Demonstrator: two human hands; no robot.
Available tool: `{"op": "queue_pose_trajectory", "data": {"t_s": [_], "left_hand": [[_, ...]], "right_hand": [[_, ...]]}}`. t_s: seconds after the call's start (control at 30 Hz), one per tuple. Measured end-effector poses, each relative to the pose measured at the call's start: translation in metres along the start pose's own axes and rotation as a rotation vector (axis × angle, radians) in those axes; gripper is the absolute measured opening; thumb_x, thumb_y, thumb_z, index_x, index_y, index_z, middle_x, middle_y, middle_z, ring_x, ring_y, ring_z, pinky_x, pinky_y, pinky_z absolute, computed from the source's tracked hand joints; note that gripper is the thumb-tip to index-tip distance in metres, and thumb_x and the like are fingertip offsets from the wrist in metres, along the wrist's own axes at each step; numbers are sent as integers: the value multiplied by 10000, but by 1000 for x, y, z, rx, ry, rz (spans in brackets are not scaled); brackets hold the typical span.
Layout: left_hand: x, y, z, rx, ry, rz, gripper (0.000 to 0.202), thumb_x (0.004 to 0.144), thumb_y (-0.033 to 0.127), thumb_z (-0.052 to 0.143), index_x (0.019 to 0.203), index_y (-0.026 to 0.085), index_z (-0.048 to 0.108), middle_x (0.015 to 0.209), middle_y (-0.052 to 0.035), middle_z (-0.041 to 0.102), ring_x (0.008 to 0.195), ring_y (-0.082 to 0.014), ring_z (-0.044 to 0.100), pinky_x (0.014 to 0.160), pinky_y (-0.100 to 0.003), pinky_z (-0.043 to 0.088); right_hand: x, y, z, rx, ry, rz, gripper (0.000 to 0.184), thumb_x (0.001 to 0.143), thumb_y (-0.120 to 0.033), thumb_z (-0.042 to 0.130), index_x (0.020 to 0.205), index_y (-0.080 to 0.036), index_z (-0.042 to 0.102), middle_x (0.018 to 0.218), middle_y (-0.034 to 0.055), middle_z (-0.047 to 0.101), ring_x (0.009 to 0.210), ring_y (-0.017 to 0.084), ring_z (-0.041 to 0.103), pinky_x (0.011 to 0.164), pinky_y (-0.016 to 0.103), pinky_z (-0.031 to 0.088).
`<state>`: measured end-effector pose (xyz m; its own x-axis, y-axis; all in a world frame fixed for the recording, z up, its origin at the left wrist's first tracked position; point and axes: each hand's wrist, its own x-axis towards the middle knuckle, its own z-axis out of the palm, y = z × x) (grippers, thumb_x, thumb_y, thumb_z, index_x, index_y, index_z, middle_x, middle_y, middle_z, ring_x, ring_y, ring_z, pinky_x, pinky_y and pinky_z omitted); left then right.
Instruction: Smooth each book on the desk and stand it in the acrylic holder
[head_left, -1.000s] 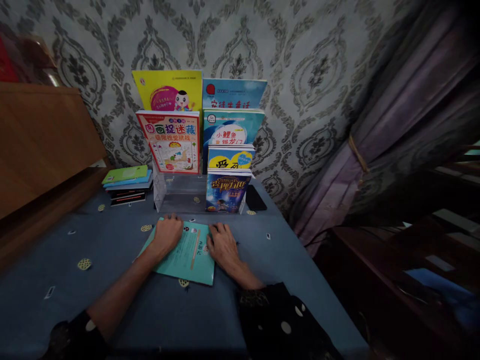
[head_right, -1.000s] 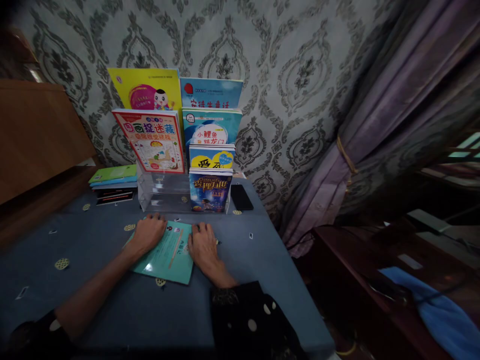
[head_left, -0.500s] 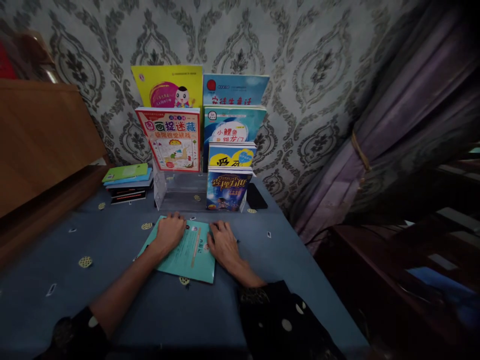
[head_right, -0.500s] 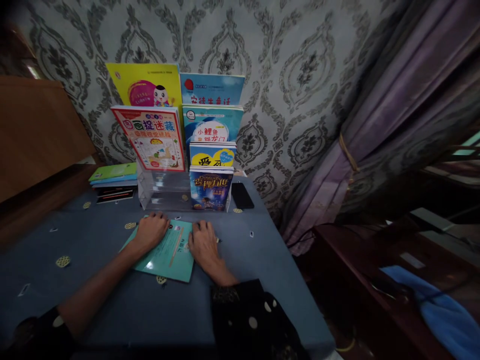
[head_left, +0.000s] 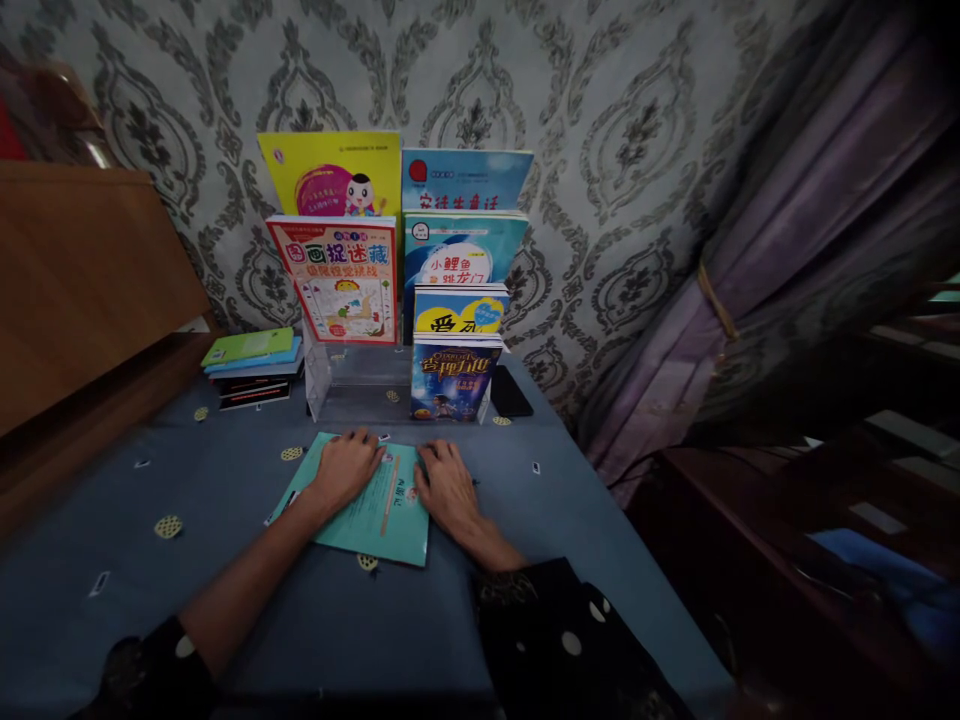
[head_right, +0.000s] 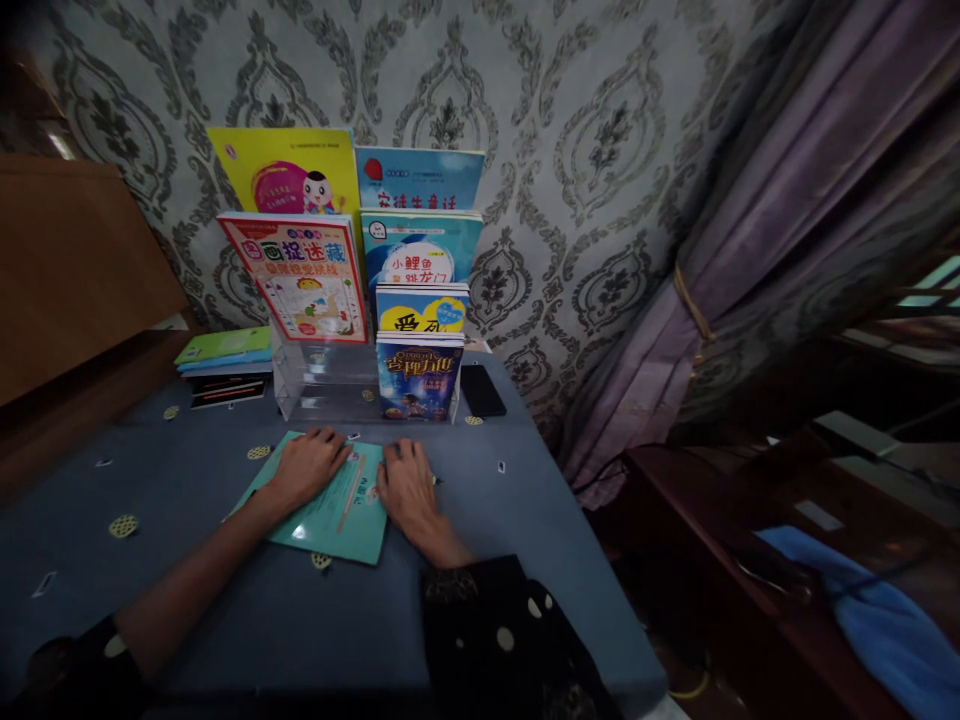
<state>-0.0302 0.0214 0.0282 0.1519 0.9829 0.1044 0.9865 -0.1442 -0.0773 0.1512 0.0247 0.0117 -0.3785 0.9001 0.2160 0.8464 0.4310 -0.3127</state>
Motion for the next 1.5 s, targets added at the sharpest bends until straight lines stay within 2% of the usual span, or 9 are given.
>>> {"op": "queue_pose_trajectory", "data": {"t_s": [0.27,0.47,0.6,0.97,1.23,1.5], "left_hand": [[-1,-1,0,5,3,19,330,1013,327,422,1111,132,670,1098,-143,655,1057,-290,600,812,-355,458],[-1,0,7,-55,58,147,336,1016,326,426,1261,185,606,1157,-107,649,1091,-249,582,924,-363,435],[0,-1,11,-67,63,175,345,1019,337,411,1267,188,601,1164,-102,647,1091,-239,579,940,-362,431],[-1,-1,9,-69,60,173,347,1024,335,409,1277,195,600,1162,-99,646,1098,-244,581,938,-362,438],[0,-5,20,-133,100,301,359,1020,356,436,1326,230,576,1222,-80,634,1119,-239,577,984,-380,423],[3,-7,27,-164,146,316,351,1020,380,423,1276,227,611,1199,-77,650,1087,-246,593,962,-399,445]], "right_hand": [[1,1,1,0,-8,13,304,955,-230,455,1188,-164,640,1228,123,591,1117,257,506,978,366,420],[1,1,0,-14,-2,-3,278,952,-224,469,1160,-168,646,1203,122,599,1107,248,519,978,359,415],[1,1,1,-10,-10,-10,292,951,-220,465,1180,-166,638,1218,127,595,1121,253,518,977,360,418],[2,1,1,17,0,5,283,948,-205,469,1164,-170,648,1230,119,596,1134,247,523,992,357,421],[1,2,2,32,22,-8,270,957,-211,468,1143,-166,659,1241,112,598,1150,238,515,1010,335,404],[2,2,5,1,-10,-15,293,961,-213,459,1180,-157,646,1243,128,596,1141,260,519,993,364,414]]}}
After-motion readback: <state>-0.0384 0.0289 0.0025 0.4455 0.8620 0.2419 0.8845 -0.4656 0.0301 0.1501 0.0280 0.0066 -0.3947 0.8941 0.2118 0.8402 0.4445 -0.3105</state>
